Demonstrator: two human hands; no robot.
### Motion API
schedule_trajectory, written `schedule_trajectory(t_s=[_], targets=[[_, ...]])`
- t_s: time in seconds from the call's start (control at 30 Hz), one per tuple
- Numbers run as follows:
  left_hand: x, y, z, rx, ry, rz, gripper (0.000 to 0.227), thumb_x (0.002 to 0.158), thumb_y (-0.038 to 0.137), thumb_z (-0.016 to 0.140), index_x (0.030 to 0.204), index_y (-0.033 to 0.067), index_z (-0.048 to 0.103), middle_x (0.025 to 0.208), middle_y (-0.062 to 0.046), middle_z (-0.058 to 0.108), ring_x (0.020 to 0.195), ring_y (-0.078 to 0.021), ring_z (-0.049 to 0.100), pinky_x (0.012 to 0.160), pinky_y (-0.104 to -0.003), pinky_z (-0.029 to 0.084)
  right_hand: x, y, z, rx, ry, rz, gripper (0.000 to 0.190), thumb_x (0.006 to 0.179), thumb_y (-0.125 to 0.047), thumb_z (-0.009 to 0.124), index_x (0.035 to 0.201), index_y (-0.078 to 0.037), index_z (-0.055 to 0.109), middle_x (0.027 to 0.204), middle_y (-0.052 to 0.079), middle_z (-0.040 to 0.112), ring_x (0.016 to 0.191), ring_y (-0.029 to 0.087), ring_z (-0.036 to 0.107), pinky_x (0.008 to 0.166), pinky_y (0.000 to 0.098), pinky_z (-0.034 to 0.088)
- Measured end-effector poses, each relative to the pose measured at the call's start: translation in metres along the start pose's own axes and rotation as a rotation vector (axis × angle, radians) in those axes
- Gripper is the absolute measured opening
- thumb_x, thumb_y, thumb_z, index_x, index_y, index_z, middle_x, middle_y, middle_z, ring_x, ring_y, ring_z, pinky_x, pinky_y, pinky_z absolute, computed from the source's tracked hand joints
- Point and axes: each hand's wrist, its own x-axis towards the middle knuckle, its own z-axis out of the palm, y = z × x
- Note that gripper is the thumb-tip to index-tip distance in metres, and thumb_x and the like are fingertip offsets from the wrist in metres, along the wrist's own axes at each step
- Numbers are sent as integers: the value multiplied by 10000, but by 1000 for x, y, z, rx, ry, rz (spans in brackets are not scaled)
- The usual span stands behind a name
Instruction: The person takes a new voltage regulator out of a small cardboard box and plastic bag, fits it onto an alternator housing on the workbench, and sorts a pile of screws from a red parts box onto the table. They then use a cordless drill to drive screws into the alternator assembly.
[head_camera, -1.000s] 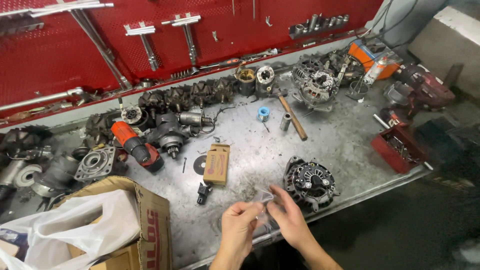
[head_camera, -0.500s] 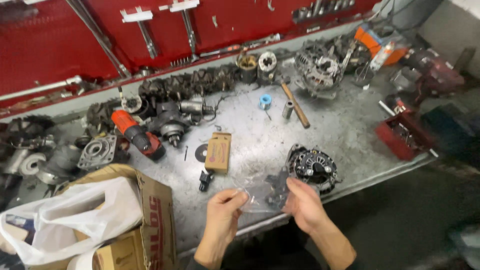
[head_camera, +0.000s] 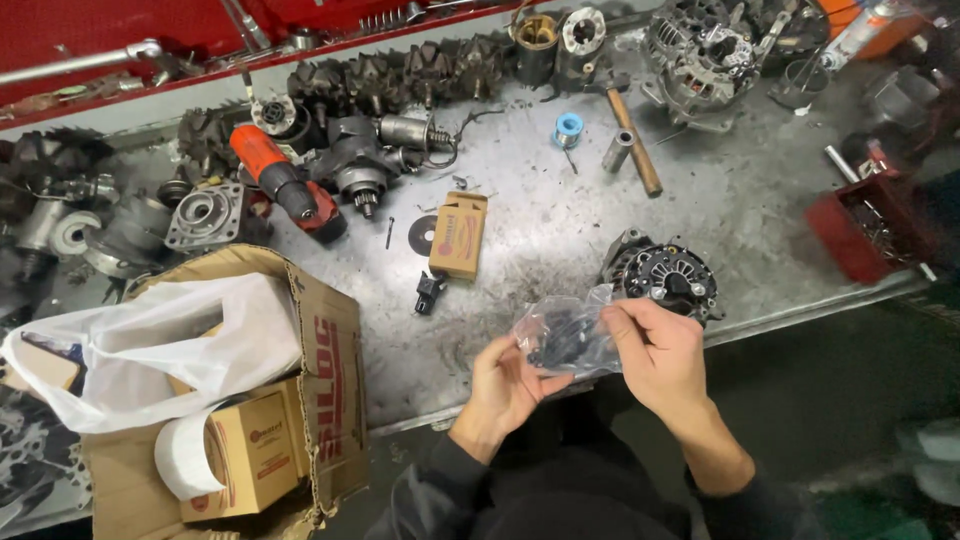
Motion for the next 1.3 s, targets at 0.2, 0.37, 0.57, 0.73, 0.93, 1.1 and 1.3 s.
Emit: schedule_trajectory(t_s=[0.2,0.37,0.57,0.73,0.93,1.1,1.3], targets=[[11,-6,-13,-91,-187,-36,559,1045,402,502,1463,30,521,1315,-170,670,1145,-352,687,889,-494,607,1,-10,0,-21,-56,-120,142,982,-129,683,969,11,699,751,71,689,627,127,634,591,270,500],[6,-12,-15,-65,-102,-38,588,1040,455,511,1420,7,540,1285,-190,685,1105,-349,704,810,-480,620,-5,-9,6,-22,-130,-192,137,982,-128,672,965,8,672,775,84,657,640,155,621,598,284,490],[9,-4,-32,-32,66,43,437,1009,394,573,1296,65,600,1161,-112,693,946,-255,738,722,-444,666,11,-17,3,-24,-46,-276,133,1018,-118,644,954,-2,652,814,89,614,680,175,570,624,287,453],[5,0,-67,155,259,146,354,1047,390,634,1186,64,646,964,-52,715,760,-167,690,575,-330,623,36,-19,-7,-77,-70,112,156,1022,-140,655,980,7,684,671,24,596,613,109,499,576,279,437],[-20,10,-57,165,449,246,268,969,288,645,1142,83,641,1046,-42,694,926,-182,700,705,-414,620,78,-24,6,313,-20,-83,707,951,-131,659,1500,-37,223,1477,111,466,1118,145,654,822,264,536],[-43,18,-28,185,255,348,328,927,73,612,1254,69,597,1173,-77,657,1069,-220,677,914,-456,623,40,-23,23,188,-221,37,649,898,-116,702,1475,-24,421,1466,164,553,1141,194,668,910,307,557],[-53,28,10,392,93,416,497,923,-89,641,1397,40,565,1267,-102,659,1122,-199,674,985,-399,583,6,6,45,257,-372,276,451,893,-145,733,1318,-32,635,1272,85,720,1060,171,702,865,313,594]])
